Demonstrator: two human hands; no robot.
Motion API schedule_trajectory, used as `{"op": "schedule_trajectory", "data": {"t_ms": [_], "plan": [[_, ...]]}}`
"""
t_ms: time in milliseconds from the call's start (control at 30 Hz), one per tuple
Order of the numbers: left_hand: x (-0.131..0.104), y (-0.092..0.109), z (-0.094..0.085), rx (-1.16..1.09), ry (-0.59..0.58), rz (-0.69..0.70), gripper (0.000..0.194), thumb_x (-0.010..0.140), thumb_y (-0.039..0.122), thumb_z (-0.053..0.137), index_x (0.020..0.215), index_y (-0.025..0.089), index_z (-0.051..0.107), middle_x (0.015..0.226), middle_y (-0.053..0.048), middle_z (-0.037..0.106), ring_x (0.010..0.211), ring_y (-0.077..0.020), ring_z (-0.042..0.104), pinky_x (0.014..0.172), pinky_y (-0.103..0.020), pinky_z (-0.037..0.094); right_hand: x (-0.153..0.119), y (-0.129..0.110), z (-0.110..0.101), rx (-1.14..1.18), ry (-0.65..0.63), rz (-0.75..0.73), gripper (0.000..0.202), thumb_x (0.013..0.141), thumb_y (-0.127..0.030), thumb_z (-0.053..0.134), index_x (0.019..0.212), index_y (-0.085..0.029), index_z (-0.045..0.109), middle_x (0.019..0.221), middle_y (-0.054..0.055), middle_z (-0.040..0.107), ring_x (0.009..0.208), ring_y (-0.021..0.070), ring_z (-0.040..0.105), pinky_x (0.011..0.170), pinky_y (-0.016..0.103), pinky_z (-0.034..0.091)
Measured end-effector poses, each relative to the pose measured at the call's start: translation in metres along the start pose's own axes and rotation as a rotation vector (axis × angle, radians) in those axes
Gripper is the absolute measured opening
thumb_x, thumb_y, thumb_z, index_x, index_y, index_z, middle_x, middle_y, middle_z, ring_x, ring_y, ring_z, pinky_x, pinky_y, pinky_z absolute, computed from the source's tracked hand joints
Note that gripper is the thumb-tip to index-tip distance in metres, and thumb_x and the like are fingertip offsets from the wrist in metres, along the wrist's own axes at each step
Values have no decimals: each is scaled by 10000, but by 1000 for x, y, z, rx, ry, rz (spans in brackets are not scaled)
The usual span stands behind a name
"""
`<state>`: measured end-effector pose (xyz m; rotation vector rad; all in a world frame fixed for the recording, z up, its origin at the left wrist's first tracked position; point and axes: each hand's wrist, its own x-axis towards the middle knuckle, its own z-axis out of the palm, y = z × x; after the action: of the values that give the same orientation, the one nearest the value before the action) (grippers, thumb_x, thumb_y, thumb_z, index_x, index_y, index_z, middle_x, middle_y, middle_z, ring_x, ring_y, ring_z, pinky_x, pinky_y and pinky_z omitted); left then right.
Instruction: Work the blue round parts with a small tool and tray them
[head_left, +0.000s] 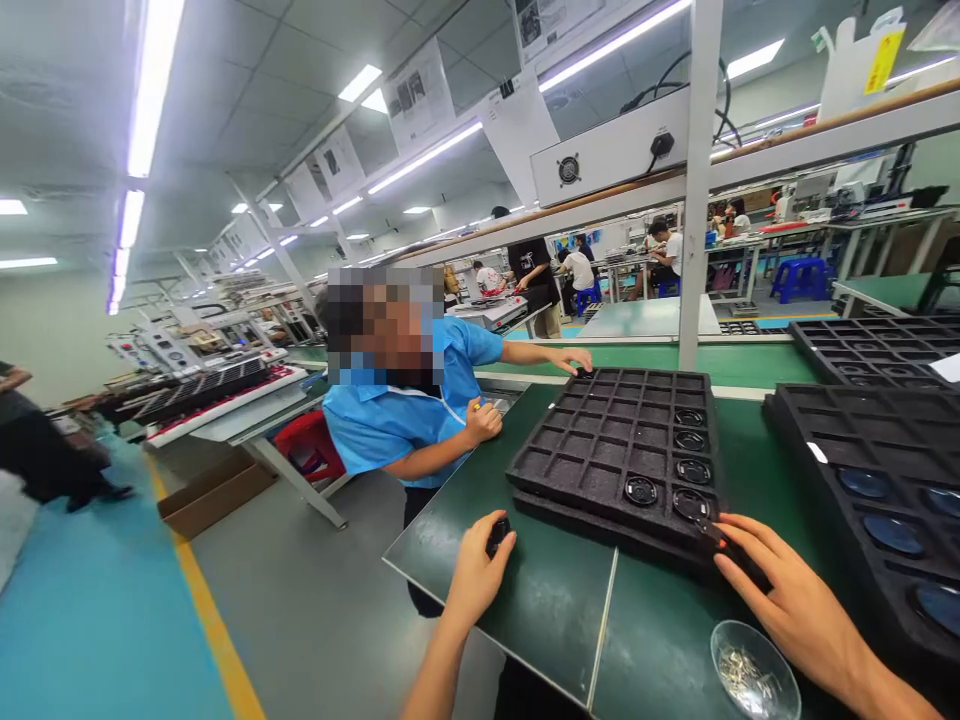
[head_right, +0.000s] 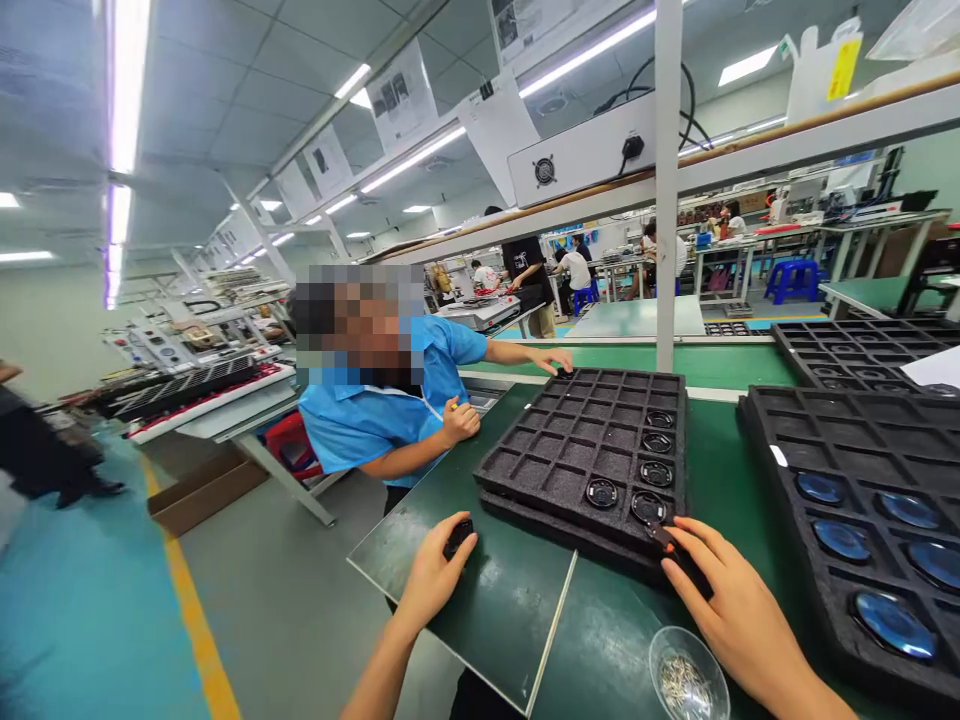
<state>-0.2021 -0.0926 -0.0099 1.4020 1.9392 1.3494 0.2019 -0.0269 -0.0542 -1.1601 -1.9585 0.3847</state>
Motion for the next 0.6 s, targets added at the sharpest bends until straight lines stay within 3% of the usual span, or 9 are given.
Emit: {"op": "schedule_trajectory", "data": {"t_ms": [100,200,333,467,600], "plan": [[-7,42,41,-481,-190,-119,536,865,582,579,1237,199,623,1120,-124,701,885,-241,664,769,-371,520,2,-13,-5,34,28,12,409,1024,-577,461,1255,-286,632,1370,60,546,1184,262,589,864,377,605],[-13,96,85,-1028,-475,-291,439,864,432,649,1201,150,643,1047,-120,703,772,-179,650,667,-274,478,5,-24,-10,50,66,-12,391,1031,-534,469,1250,-256,635,1327,91,568,1186,274,584,989,441,542],[-5,154,135,-1228,-713,-337,311,853,354,608,1042,120,685,881,-87,682,627,-139,594,543,-222,393,8,-31,-14,82,111,-45,346,1046,-457,469,1284,-248,607,1293,101,585,1178,267,583,1027,450,507],[2,173,168,-1290,-820,-325,270,862,356,538,922,129,672,782,-64,641,538,-116,531,481,-205,303,10,-33,-16,126,192,-54,306,1057,-396,483,1330,-278,555,1260,67,607,1168,239,580,1020,393,504],[-5,165,178,-1294,-833,-333,328,846,349,517,1009,112,675,858,-92,646,606,-137,551,516,-222,350,10,-37,-22,118,212,-79,299,1072,-374,465,1344,-268,526,1237,78,613,1137,237,585,986,380,508]]}}
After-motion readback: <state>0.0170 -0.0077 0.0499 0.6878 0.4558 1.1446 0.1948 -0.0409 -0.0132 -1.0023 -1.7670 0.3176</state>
